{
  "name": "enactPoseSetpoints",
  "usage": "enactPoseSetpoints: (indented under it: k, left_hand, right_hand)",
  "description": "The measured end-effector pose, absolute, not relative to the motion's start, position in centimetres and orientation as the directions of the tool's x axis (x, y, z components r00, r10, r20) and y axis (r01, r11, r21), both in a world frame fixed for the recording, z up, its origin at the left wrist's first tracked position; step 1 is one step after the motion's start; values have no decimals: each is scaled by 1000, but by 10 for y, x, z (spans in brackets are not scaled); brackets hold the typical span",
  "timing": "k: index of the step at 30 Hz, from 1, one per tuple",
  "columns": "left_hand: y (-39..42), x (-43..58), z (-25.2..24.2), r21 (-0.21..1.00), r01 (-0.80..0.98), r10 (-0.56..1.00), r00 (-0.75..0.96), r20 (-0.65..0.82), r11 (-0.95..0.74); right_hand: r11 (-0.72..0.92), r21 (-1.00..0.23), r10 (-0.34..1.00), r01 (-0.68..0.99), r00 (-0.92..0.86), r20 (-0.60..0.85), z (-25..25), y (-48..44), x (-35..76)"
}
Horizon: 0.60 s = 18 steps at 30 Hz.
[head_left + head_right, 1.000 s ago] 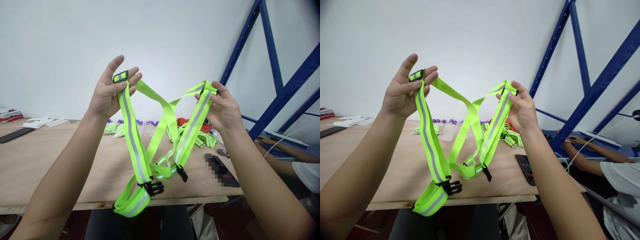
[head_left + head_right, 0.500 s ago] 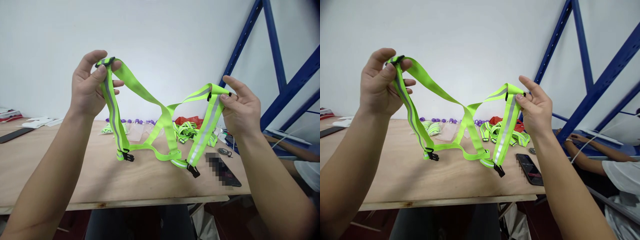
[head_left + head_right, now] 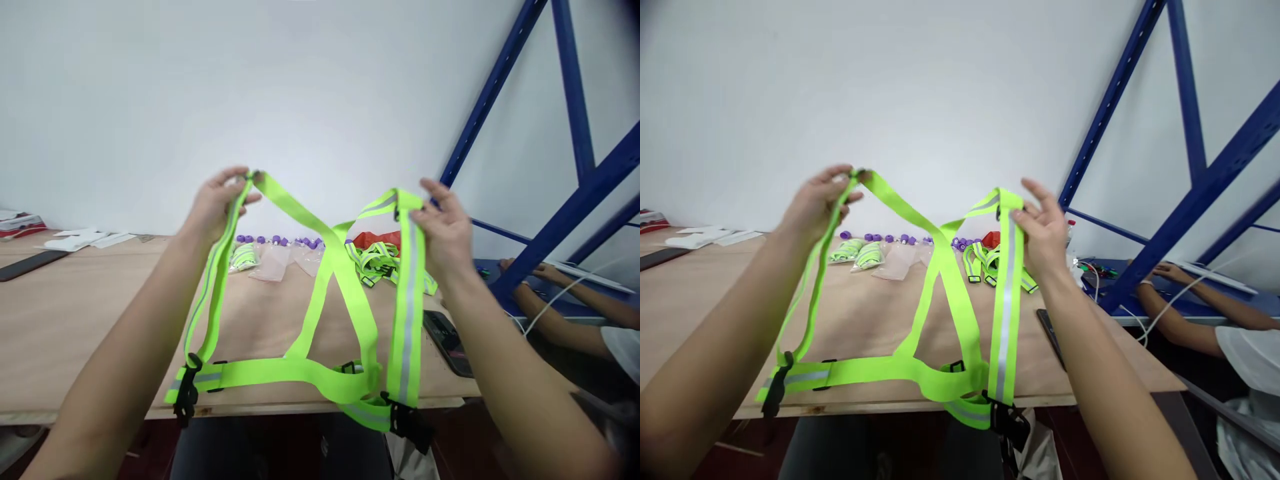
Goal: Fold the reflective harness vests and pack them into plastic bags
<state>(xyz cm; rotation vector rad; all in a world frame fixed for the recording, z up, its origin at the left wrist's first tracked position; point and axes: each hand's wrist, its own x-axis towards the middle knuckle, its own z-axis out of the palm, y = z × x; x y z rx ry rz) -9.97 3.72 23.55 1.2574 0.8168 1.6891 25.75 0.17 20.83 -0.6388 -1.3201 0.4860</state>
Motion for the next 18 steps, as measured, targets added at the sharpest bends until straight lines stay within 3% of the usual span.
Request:
enactPoseSetpoints:
  k: [3, 7, 14, 18]
  left_hand:
    - [76, -97, 179, 946, -215, 968, -2, 250, -244]
    - [100, -87, 112, 977, -205, 997, 45, 63, -53]
    - [127, -61, 60, 996, -79, 986, 167, -17, 31]
    - [155, -54, 45, 992, 110, 978, 205, 38, -62]
  right_hand:
    - [593, -804, 795, 31, 136, 592, 157, 41, 257]
    - [427, -902, 895, 60, 113, 431, 93, 81, 253]
    - [240, -929, 967, 281, 10, 253, 38, 125, 239]
    - [221, -927, 974, 305, -14, 227, 28, 158, 226]
